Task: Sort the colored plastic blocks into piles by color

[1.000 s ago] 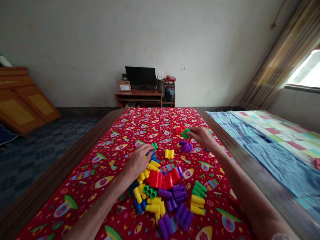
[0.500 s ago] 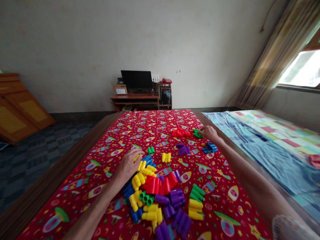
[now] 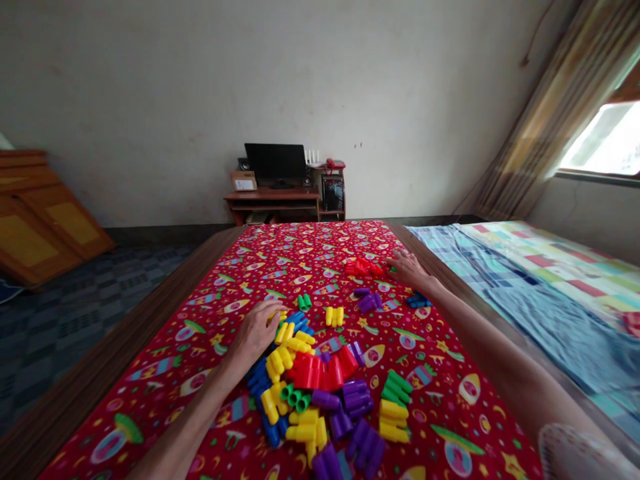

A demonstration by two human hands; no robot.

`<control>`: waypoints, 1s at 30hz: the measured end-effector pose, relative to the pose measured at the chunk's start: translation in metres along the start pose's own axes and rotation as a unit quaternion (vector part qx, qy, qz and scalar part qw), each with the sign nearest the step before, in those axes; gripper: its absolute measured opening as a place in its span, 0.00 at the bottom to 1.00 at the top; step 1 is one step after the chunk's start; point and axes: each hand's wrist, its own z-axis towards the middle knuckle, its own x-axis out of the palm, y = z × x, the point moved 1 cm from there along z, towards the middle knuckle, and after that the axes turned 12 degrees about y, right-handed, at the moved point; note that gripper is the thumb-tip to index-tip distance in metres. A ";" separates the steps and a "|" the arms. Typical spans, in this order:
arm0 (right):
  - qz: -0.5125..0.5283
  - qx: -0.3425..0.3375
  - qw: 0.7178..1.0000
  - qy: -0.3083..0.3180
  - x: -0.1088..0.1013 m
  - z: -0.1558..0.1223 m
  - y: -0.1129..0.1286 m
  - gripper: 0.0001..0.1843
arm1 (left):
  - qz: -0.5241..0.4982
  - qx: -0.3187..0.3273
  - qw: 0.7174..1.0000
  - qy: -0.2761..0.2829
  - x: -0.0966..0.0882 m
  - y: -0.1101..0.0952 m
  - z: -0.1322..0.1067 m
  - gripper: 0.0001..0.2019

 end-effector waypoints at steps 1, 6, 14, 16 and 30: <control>-0.012 -0.022 1.000 0.014 0.001 0.004 0.000 0.23 | -0.001 -0.005 1.000 -0.001 0.000 0.002 -0.001 0.14; -0.018 -0.067 0.994 0.079 0.003 0.017 -0.004 0.16 | -0.032 -0.049 0.998 0.004 -0.003 0.010 -0.004 0.15; 0.068 -0.125 0.989 -0.045 -0.022 -0.002 0.022 0.18 | -0.087 -0.146 0.985 -0.005 -0.005 0.014 -0.007 0.18; 0.125 -0.221 0.964 -0.076 -0.037 -0.014 0.055 0.15 | -0.089 -0.141 0.986 -0.006 -0.006 0.013 -0.007 0.17; 0.123 -0.397 0.908 0.046 -0.021 0.001 0.198 0.14 | -0.169 -0.186 0.968 -0.016 -0.014 0.025 -0.004 0.21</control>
